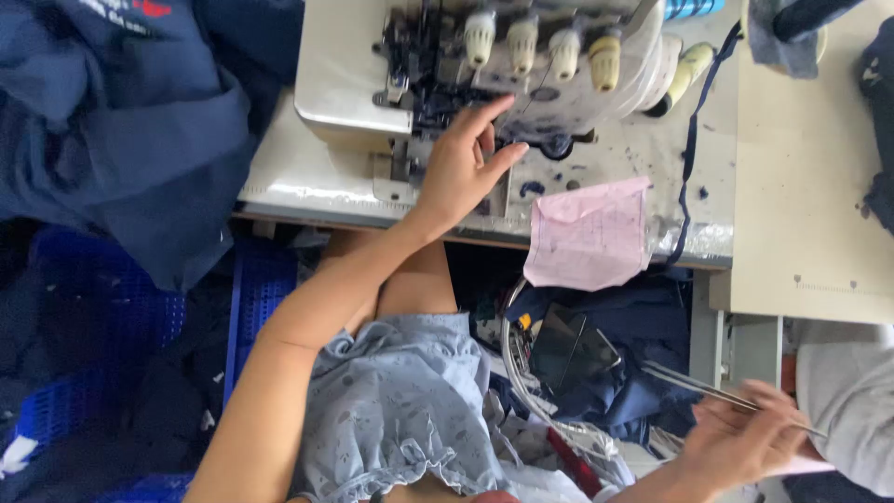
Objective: The person uses tweezers to remove lint and thread from the sewing machine's needle area and thread guides. They then thread the needle and pull the thread through the machine's tension discs.
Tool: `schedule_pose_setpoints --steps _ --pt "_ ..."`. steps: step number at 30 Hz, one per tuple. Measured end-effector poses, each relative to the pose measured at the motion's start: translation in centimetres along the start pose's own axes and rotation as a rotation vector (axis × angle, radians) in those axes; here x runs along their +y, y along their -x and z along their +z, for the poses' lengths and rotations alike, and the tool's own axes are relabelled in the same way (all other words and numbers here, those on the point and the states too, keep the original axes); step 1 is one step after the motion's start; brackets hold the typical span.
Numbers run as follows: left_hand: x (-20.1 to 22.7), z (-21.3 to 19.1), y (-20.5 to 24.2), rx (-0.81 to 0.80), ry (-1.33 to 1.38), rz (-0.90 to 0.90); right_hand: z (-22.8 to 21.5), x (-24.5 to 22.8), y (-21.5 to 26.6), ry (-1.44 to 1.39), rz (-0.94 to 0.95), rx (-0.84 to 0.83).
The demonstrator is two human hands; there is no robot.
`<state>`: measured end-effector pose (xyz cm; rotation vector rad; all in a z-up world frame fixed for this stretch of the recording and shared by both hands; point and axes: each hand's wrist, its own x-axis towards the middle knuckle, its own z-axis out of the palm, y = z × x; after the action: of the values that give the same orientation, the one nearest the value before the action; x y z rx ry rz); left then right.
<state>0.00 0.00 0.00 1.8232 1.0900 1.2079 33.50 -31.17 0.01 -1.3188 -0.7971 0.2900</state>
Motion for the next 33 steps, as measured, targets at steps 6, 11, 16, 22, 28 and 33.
schedule_pose_setpoints --steps 6,11,16,22,28,33 --pt "1.2 0.0 -0.2 0.154 0.198 -0.004 8.5 0.4 0.0 -0.277 0.02 -0.071" --pt "1.3 0.8 -0.8 0.22 0.191 0.091 13.7 0.6 1.2 -0.248 -0.032 -0.339" --pt "1.4 -0.5 0.2 0.168 0.152 0.177 17.9 2.3 0.9 -0.42 -0.162 -0.57" --pt "4.5 -4.5 1.2 0.175 0.174 0.305 22.3 2.3 1.0 -0.613 -0.053 -0.203" --pt "6.3 -6.4 0.7 0.221 0.192 0.37 24.2 3.0 0.3 -0.646 -0.142 -0.38" --pt "5.9 -5.8 1.1 0.274 0.158 0.407 25.2 2.6 1.2 -0.667 -0.194 -0.419"
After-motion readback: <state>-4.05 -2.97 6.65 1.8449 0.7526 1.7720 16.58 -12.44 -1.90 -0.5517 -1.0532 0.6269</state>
